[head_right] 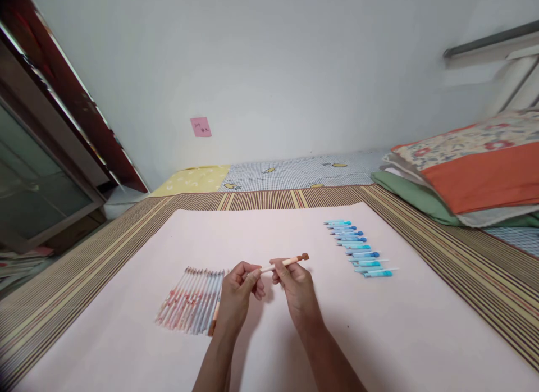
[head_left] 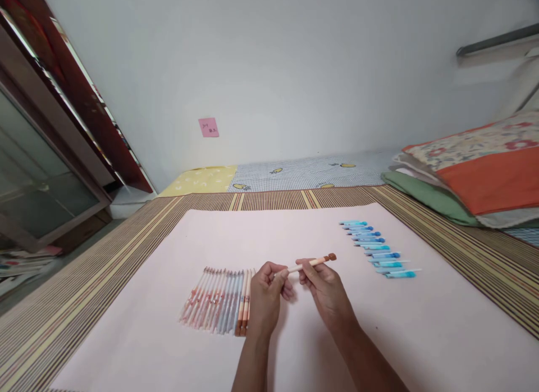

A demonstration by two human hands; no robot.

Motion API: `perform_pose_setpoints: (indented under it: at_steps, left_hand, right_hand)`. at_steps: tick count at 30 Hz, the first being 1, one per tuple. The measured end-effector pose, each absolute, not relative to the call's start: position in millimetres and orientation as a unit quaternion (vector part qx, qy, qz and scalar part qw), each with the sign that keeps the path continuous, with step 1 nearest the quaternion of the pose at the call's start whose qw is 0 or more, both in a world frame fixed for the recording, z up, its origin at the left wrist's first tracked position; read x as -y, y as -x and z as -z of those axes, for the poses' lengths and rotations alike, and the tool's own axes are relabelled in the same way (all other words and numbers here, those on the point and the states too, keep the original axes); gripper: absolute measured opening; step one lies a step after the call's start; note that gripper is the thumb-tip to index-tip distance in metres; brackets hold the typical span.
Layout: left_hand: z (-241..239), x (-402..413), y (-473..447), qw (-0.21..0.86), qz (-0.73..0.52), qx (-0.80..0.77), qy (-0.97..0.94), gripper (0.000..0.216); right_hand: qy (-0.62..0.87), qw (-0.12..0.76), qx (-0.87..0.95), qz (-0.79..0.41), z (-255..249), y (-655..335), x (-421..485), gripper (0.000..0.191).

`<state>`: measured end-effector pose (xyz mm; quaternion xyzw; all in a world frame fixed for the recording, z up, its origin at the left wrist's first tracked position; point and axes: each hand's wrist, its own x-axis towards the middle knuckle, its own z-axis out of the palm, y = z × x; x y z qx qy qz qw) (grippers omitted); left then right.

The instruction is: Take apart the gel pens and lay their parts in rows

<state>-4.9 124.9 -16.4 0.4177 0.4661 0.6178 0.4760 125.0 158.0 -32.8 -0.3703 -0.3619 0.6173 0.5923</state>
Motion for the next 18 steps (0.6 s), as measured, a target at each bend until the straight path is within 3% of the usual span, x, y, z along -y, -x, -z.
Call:
perform_pose_setpoints:
  at_steps: [12, 18]
  left_hand:
    - [27.3, -129.6, 6.9, 0.441, -0.557, -0.563, -0.422, 0.064]
    - [13.7, -127.6, 5.2, 0.492, -0.607, -0.467, -0.414, 0.042]
  right_hand:
    - [0.360, 0.560, 0.420, -0.617, 38.8, -130.7, -159.8, 0.042]
    - [0.339, 0.557, 0.380, -0.655, 39.0, -131.9, -161.7, 0.042]
